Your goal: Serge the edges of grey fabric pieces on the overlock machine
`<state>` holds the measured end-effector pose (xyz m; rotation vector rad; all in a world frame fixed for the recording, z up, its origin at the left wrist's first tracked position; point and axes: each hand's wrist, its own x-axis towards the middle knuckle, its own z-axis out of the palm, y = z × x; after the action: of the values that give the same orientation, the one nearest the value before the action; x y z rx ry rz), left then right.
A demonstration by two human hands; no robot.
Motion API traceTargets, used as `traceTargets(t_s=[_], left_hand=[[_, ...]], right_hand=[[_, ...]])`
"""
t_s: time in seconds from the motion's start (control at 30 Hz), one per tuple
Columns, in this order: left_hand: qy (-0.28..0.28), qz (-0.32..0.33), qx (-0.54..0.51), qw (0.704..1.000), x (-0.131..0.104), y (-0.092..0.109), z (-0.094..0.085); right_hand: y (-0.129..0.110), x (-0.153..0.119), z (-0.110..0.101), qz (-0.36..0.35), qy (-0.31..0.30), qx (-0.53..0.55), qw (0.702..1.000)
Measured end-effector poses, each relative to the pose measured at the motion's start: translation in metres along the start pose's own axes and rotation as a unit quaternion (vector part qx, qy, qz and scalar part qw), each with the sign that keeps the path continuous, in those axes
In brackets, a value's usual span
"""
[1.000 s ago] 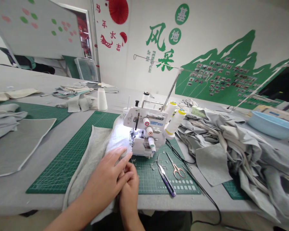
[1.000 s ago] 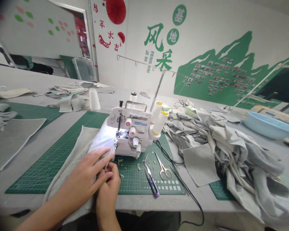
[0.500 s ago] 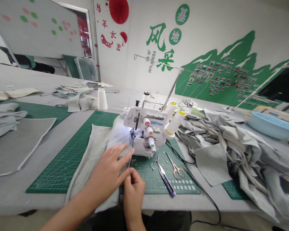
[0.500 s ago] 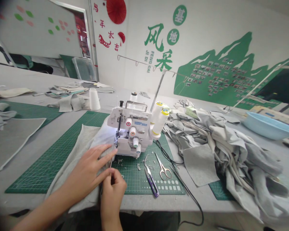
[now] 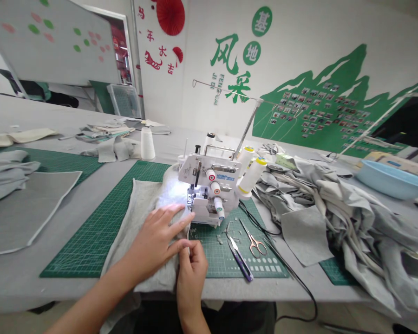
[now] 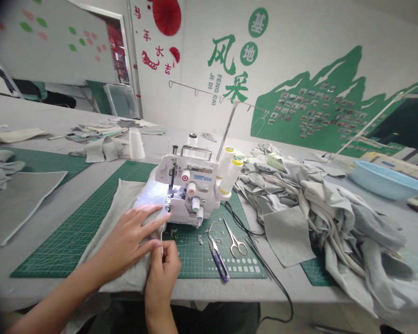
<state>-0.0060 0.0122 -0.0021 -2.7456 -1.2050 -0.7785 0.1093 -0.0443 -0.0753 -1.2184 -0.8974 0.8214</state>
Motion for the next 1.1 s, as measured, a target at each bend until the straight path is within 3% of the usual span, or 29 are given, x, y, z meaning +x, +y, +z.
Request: traceTargets(t_s=[0.2, 0.33, 0.5, 0.77, 1.1], left_hand=[[-0.02, 0.025, 0.03, 0.999, 0.0, 0.003, -0.01], [0.017, 0.021, 0.032, 0.999, -0.017, 0.025, -0.012], [0.041, -0.011, 0.046, 0.998, -0.034, 0.044, -0.002], [0.04, 0.002, 0.055, 0.998, -0.027, 0.025, 0.0], [0.023, 0.0, 0.039, 0.999, -0.016, 0.018, -0.006]], right_hand=[[0.005, -0.002, 0.0, -0.036, -0.042, -0.024, 0.998], [0.003, -0.001, 0.001, -0.029, -0.082, 0.008, 0.996], [0.001, -0.002, 0.001, 0.005, -0.111, 0.023, 0.994], [-0.004, -0.001, 0.0, -0.013, -0.146, 0.012, 0.989], [0.0, -0.001, 0.001, -0.021, -0.125, 0.007, 0.992]])
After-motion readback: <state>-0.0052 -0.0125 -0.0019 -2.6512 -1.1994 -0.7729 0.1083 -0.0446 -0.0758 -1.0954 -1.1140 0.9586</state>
